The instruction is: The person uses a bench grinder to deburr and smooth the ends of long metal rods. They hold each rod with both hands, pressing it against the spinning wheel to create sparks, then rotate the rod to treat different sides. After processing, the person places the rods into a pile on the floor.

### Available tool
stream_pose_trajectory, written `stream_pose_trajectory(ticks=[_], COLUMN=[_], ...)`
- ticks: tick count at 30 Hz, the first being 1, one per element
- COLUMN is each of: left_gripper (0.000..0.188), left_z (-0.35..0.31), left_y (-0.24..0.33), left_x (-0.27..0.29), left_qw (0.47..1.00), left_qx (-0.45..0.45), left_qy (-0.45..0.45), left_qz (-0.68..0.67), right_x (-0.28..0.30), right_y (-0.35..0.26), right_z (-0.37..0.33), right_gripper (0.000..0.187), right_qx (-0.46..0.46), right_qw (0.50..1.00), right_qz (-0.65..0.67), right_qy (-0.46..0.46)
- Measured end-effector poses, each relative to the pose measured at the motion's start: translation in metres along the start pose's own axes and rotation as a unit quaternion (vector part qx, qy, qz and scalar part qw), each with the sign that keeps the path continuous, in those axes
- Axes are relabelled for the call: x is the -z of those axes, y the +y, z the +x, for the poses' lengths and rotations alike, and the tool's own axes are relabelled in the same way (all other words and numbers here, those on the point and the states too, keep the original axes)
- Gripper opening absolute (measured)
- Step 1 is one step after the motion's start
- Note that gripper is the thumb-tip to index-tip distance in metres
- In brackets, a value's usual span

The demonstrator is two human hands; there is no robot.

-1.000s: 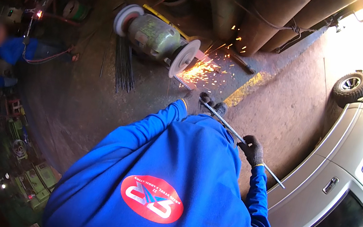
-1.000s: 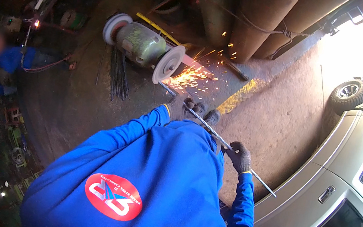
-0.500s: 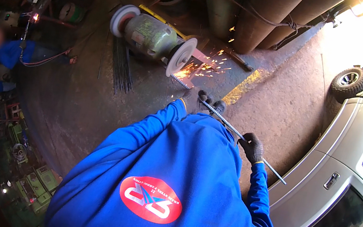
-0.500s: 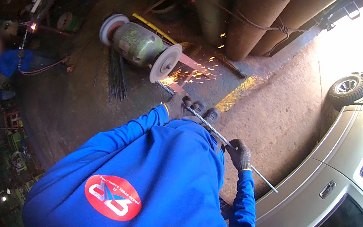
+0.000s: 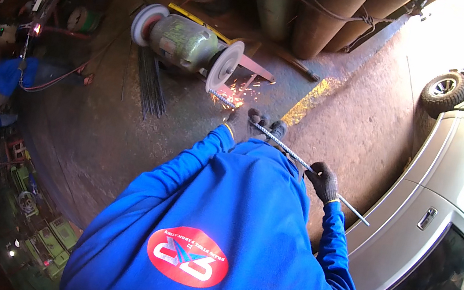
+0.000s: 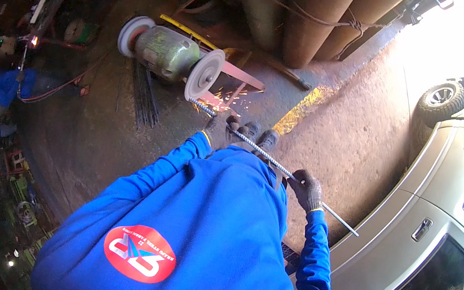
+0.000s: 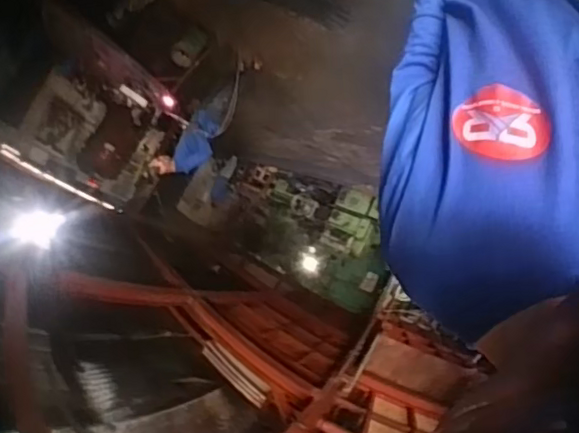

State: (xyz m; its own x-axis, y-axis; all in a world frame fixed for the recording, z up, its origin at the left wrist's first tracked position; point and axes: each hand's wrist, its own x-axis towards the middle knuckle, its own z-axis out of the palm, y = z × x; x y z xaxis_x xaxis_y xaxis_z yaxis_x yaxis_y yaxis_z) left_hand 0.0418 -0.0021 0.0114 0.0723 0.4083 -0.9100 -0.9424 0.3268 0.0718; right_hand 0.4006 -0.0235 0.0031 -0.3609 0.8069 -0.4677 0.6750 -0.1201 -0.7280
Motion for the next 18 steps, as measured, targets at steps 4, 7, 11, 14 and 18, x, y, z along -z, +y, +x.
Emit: stream_pose_trajectory(ticks=[4, 7, 11, 14, 18], left_gripper=[0.028, 0.028, 0.029, 0.028, 0.028], left_z=[-0.005, -0.001, 0.009, 0.01, 0.004], left_y=[-0.001, -0.002, -0.002, -0.004, -0.002], left_x=[-0.003, -0.005, 0.003, 0.003, -0.004], left_qw=[1.0, 0.999, 0.999, 0.999, 0.999], left_qx=[-0.001, -0.011, -0.001, -0.005, -0.003], left_qy=[-0.001, 0.022, 0.032, 0.035, 0.044], left_qz=[0.027, 0.027, 0.0, -0.014, 0.028], right_x=[0.002, 0.007, 0.01, 0.009, 0.007], right_y=[-0.003, -0.011, -0.017, -0.016, -0.013], right_z=[-0.002, -0.004, -0.006, -0.007, -0.006], right_gripper=[0.024, 0.025, 0.026, 0.027, 0.028], right_qx=[0.001, -0.014, -0.012, -0.017, -0.001], right_qw=[1.0, 1.0, 1.0, 1.0, 1.0], right_qz=[0.012, 0.0, -0.004, 0.004, -0.002], right_qy=[-0.006, -0.018, -0.017, -0.017, -0.011])
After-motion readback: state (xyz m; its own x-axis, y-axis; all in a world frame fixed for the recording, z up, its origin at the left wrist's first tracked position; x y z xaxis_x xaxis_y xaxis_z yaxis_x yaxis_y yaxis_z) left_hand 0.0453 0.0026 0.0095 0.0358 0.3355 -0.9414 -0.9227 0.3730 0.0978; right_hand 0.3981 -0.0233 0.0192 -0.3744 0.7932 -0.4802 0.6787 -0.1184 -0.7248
